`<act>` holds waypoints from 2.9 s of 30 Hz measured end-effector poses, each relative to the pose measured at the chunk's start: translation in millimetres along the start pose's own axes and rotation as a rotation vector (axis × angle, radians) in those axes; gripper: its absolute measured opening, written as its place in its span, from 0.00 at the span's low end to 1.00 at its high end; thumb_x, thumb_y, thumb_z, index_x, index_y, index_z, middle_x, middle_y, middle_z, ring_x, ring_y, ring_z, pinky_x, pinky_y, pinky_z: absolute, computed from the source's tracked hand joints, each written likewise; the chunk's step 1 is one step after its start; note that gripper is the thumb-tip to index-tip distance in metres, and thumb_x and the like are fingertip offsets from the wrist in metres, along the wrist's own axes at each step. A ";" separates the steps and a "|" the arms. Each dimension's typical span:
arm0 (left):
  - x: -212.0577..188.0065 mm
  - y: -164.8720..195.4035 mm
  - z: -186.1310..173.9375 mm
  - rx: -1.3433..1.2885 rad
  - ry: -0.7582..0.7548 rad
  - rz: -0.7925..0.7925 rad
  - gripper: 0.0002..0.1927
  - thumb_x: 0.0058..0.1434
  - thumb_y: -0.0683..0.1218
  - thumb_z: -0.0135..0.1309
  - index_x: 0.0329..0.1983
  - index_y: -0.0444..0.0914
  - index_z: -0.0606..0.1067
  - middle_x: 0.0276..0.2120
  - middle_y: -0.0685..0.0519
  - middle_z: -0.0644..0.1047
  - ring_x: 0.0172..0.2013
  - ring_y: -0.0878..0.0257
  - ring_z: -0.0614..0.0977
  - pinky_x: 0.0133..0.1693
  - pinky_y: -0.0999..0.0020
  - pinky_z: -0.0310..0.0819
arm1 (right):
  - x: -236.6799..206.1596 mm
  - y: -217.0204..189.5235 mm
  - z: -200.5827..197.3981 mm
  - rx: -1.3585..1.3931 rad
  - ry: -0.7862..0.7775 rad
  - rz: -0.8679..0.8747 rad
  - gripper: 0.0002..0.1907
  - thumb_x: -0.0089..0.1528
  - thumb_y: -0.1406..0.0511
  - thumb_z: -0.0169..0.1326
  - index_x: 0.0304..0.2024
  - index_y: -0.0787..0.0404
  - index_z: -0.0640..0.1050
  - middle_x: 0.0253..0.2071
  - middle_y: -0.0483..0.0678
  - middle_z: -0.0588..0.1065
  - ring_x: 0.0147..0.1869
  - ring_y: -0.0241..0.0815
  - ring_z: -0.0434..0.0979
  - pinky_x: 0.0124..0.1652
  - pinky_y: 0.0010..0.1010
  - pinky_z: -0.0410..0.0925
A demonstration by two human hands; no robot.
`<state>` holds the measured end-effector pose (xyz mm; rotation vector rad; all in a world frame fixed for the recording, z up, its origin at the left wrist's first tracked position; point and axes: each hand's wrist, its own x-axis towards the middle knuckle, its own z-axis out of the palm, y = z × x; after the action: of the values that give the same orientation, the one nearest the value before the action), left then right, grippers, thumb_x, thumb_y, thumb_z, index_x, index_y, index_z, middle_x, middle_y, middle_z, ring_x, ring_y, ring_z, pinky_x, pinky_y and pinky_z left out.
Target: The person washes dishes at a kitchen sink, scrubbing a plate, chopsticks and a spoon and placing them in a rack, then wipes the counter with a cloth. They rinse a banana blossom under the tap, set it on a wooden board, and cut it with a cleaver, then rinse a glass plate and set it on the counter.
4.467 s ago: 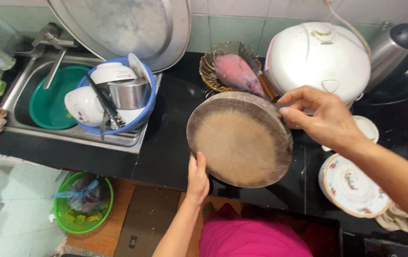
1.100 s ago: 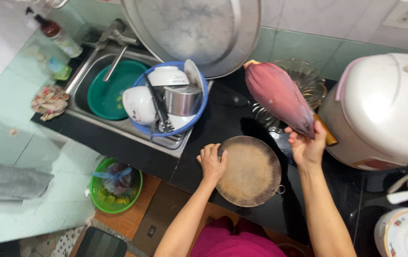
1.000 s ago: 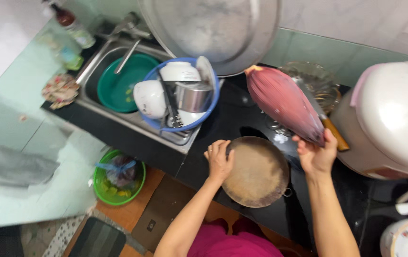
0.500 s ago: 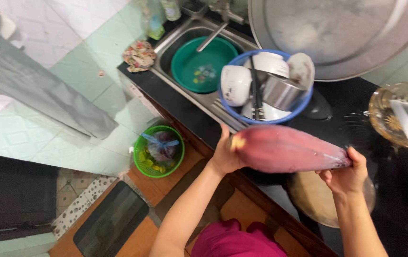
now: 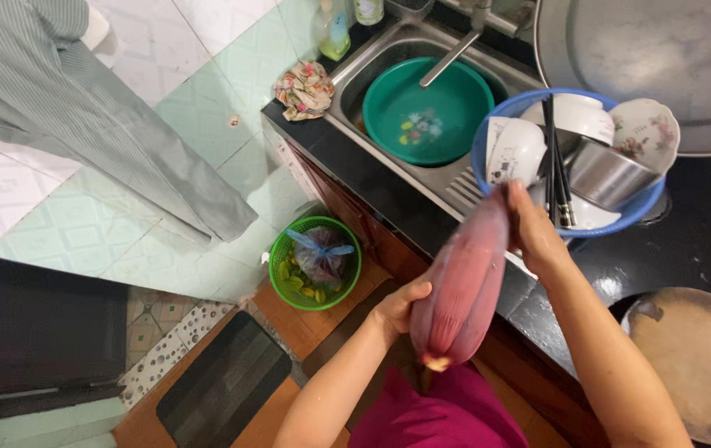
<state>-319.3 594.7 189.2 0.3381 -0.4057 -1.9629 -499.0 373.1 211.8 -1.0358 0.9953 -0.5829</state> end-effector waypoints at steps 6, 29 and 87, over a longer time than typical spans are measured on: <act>20.7 77.2 -5.1 0.166 0.180 0.285 0.59 0.46 0.51 0.70 0.80 0.42 0.52 0.69 0.49 0.65 0.68 0.54 0.67 0.69 0.57 0.60 | 24.2 -44.7 93.1 -0.048 -0.306 -0.218 0.36 0.65 0.46 0.43 0.68 0.59 0.68 0.61 0.46 0.74 0.60 0.38 0.73 0.57 0.30 0.66; 153.4 290.3 -119.4 0.327 0.229 0.263 0.63 0.47 0.58 0.72 0.80 0.40 0.50 0.71 0.52 0.63 0.70 0.58 0.65 0.70 0.58 0.59 | 228.0 -143.1 169.1 0.331 0.026 -0.359 0.24 0.62 0.66 0.63 0.59 0.66 0.74 0.54 0.50 0.77 0.54 0.37 0.77 0.55 0.31 0.72; 419.9 519.3 -389.2 0.473 0.367 -0.445 0.44 0.57 0.62 0.60 0.74 0.43 0.61 0.64 0.46 0.71 0.61 0.54 0.74 0.59 0.53 0.73 | 627.3 -77.3 148.4 0.045 0.577 -0.018 0.42 0.57 0.52 0.59 0.66 0.68 0.63 0.57 0.60 0.73 0.58 0.51 0.75 0.54 0.41 0.70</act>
<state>94.3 -40.4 37.6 1.1550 -0.5880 -2.1516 -76.7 -95.0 57.0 -0.8502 1.4674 -0.9441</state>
